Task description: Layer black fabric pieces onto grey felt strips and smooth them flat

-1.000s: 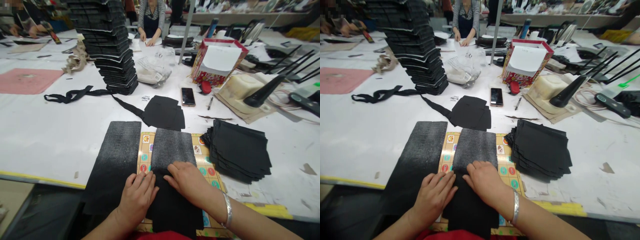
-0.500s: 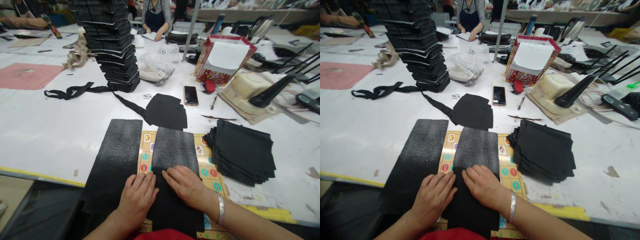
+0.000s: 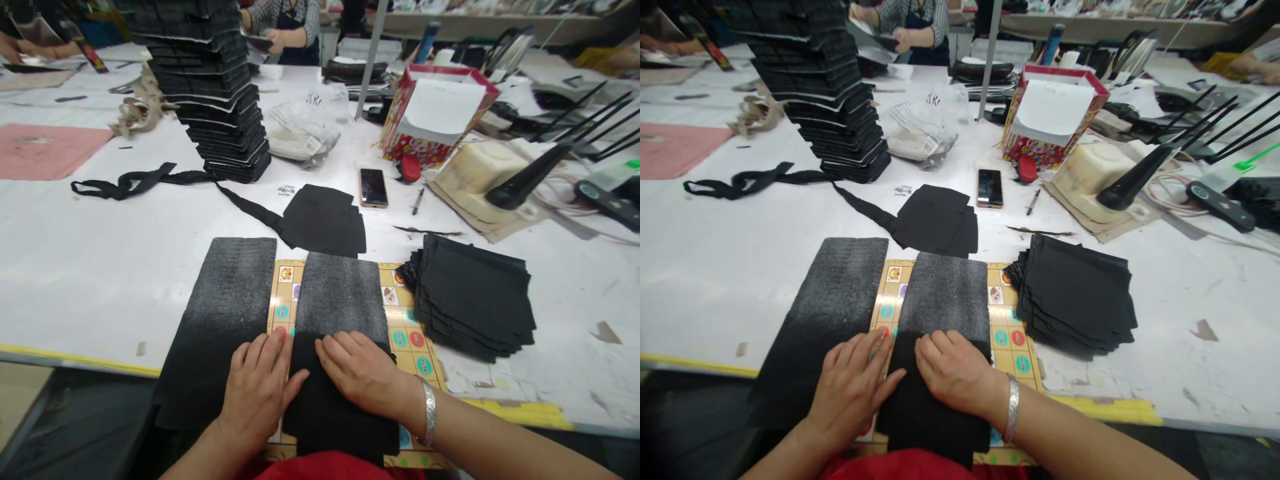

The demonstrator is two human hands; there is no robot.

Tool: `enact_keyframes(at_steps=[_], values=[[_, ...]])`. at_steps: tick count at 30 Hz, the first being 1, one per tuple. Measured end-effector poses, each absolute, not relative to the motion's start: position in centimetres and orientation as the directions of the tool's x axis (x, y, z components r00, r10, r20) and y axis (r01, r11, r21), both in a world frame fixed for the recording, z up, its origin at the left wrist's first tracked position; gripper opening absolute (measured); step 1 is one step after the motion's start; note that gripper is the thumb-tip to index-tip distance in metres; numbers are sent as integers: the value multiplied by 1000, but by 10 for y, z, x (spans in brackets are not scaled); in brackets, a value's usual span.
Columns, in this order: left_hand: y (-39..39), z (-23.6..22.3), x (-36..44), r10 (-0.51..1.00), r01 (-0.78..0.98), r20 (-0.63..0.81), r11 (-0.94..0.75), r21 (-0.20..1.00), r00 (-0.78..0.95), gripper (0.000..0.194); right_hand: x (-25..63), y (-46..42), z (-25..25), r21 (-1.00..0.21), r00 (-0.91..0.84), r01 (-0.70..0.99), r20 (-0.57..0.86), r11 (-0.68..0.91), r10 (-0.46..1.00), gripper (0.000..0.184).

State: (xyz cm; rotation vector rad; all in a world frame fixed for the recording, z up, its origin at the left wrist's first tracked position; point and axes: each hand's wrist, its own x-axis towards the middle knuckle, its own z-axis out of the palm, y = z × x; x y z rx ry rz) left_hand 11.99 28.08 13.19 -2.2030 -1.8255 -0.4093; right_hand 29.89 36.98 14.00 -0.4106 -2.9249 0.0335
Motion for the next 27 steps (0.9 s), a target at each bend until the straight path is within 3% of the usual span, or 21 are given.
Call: enact_keyframes(at_steps=[6,13,20,27], values=[[286,126,134,853,925,408,-376,48,326,26,319,376,136,-100,-937,277,190,955,292,30],[287,129,134,828,903,381,-426,-50,411,25,372,378,137,-163,-924,292,205,942,322,32],[291,140,140,838,845,165,-477,-242,521,43,380,381,136,-158,-932,291,177,944,317,32],[297,149,145,828,788,8,-531,-310,561,48,381,383,139,-144,-950,274,116,951,291,33]])
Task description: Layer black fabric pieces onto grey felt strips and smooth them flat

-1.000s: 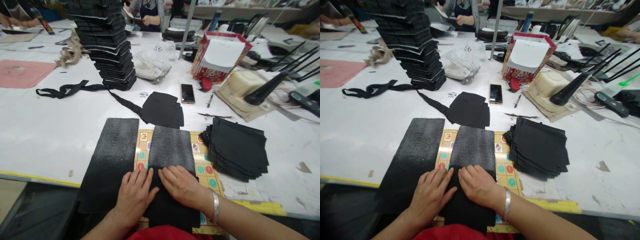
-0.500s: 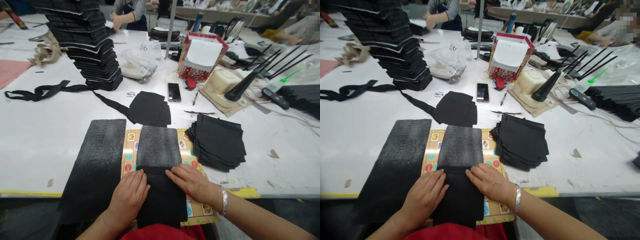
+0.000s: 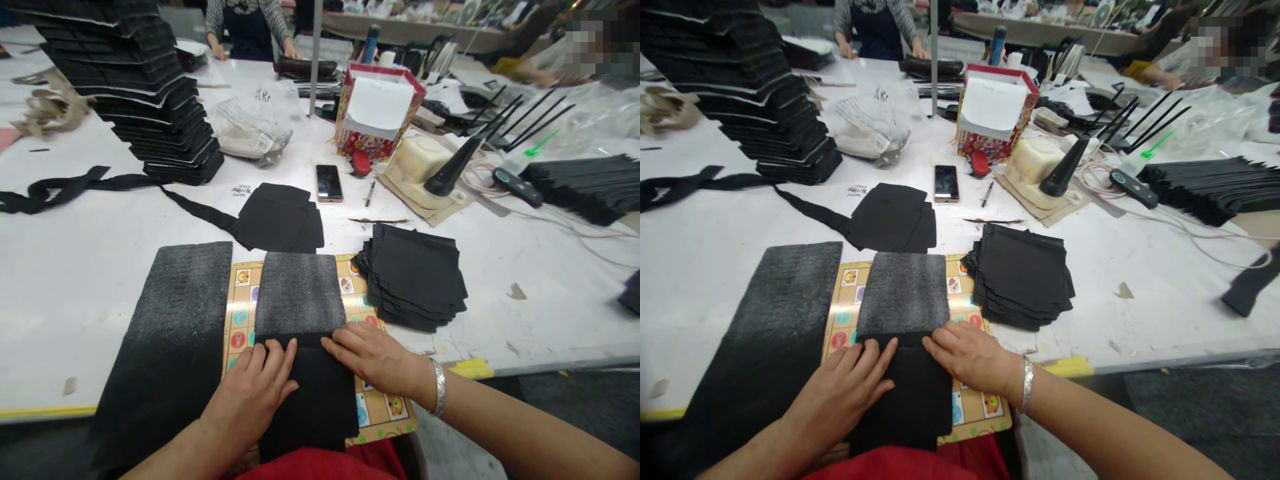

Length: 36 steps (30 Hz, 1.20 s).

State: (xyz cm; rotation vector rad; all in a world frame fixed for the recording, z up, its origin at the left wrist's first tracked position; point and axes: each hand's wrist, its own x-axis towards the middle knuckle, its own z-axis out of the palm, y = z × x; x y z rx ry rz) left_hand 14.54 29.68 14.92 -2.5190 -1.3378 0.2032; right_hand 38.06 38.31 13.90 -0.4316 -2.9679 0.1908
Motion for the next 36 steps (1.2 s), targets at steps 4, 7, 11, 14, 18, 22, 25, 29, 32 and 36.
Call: enact_keyframes(at_steps=[4,7,11,14,18,22,25,29,32,36], values=[[301,151,149,825,785,-35,-548,-288,564,56,382,383,142,-118,-960,262,73,958,271,35],[303,152,150,823,787,-52,-557,-263,565,62,401,381,143,-88,-956,285,37,954,289,36],[304,152,151,827,796,-33,-550,-251,561,65,429,373,147,-42,-913,395,86,918,398,33],[304,150,154,833,808,2,-536,-244,553,67,414,361,150,-65,-855,480,187,875,483,33],[297,146,146,851,840,63,-499,-213,521,63,368,347,146,-116,-859,473,160,873,487,35],[284,140,123,884,893,148,-423,-157,444,48,359,346,145,-98,-830,536,125,839,544,30],[280,134,112,897,926,229,-365,-100,378,41,356,354,149,-173,-767,615,94,769,635,26],[288,129,114,882,937,336,-349,-10,332,30,324,366,152,-270,-729,656,14,705,684,15],[300,132,115,911,942,294,-325,88,287,36,302,373,154,-265,-705,691,-40,673,708,11],[315,141,113,961,945,101,-271,183,256,45,298,376,155,-241,-724,673,-20,699,690,10]])
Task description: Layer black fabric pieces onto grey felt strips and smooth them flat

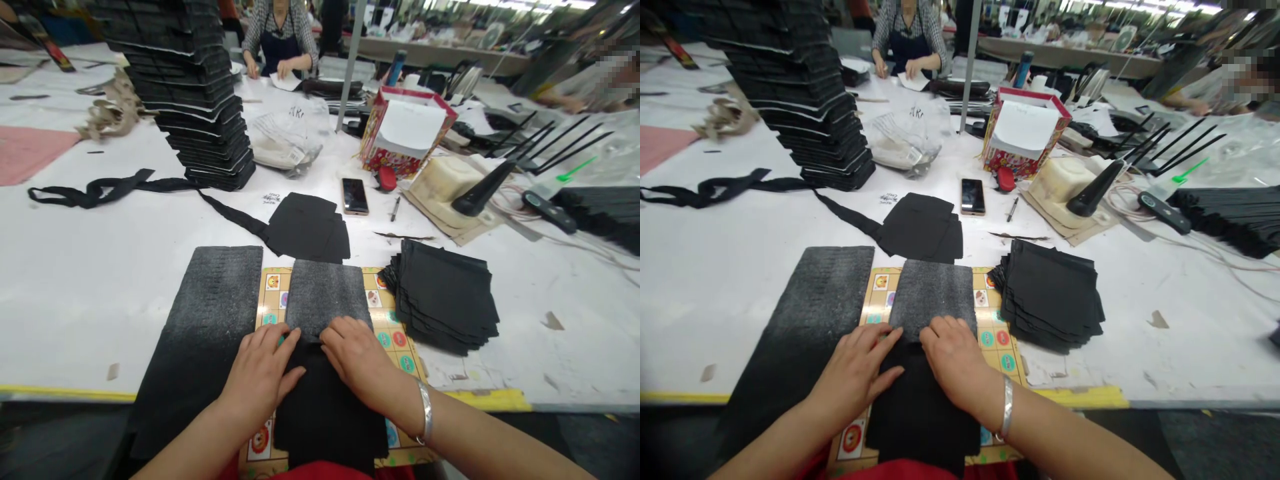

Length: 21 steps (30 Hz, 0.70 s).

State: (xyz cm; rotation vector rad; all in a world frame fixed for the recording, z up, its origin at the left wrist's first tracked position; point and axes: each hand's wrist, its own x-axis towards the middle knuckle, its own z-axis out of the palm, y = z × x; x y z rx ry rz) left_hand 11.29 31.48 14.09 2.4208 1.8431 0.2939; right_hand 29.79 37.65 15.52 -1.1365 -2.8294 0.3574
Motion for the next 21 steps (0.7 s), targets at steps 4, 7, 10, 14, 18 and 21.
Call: enact_keyframes(at_steps=[4,7,10,14,18,21], values=[[320,145,111,972,952,12,-234,198,236,44,306,373,154,-149,-853,491,117,858,508,9],[320,145,112,974,956,43,-226,187,222,42,309,371,152,-115,-913,378,120,919,391,14],[318,145,113,973,961,100,-222,165,208,42,311,373,154,-144,-879,461,62,875,473,7],[312,143,114,946,963,254,-240,123,203,48,323,383,163,-118,-749,663,-90,740,657,26],[300,134,118,886,941,397,-313,126,241,30,332,390,171,-32,-676,722,-245,691,695,29],[290,127,123,861,928,428,-354,118,274,19,321,390,171,-110,-722,689,-196,717,664,28]])
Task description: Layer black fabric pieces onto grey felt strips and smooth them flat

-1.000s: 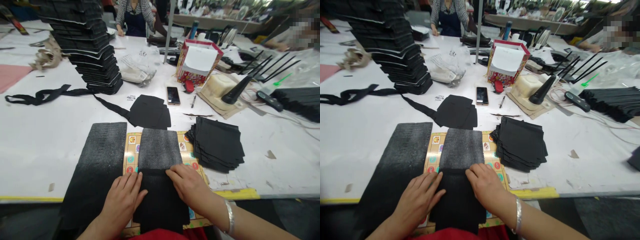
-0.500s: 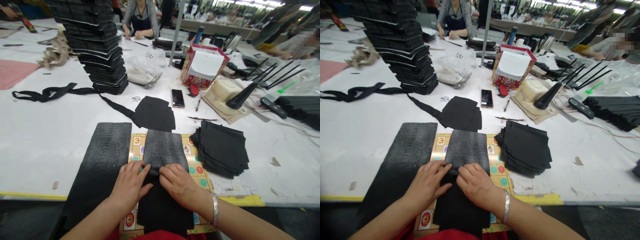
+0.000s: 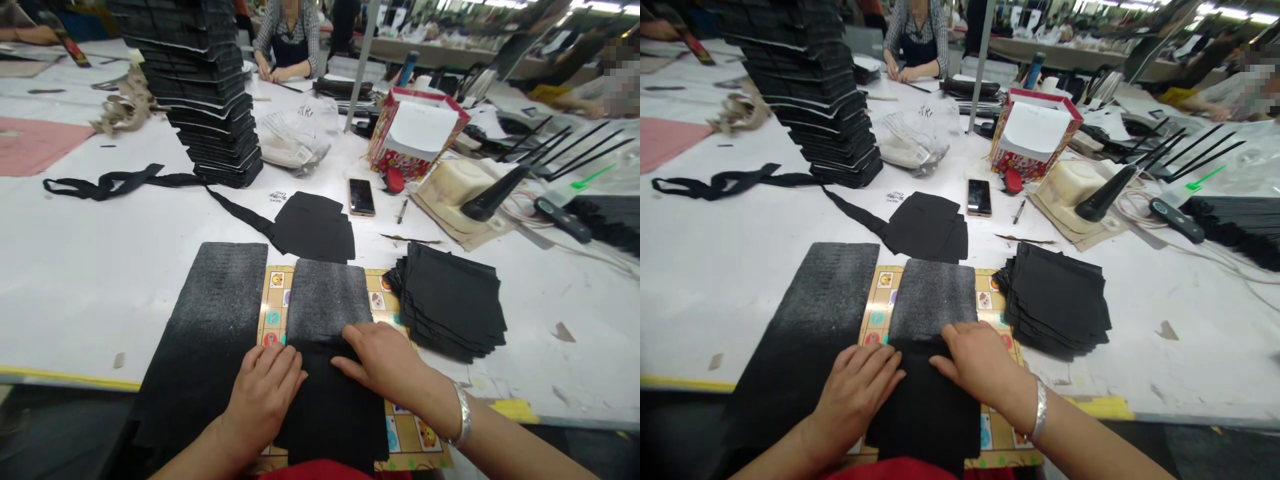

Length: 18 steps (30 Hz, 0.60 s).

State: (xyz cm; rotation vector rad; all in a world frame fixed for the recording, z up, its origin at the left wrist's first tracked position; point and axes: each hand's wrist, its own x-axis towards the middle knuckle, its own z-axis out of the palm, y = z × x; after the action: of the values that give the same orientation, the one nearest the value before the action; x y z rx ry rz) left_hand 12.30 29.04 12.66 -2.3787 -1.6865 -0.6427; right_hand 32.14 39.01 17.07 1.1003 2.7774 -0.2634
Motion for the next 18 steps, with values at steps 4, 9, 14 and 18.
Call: enact_keyframes(at_steps=[4,9,14,18], values=[[285,123,127,872,950,430,-300,89,235,23,298,388,159,-209,-784,614,-48,761,619,19],[284,127,128,890,967,411,-246,66,199,26,296,389,140,-273,-869,440,111,855,483,12],[284,129,128,894,969,404,-239,63,194,26,307,390,136,-202,-915,311,199,929,350,24],[285,131,127,896,967,396,-246,64,202,25,307,388,137,-104,-939,259,207,960,276,28]])
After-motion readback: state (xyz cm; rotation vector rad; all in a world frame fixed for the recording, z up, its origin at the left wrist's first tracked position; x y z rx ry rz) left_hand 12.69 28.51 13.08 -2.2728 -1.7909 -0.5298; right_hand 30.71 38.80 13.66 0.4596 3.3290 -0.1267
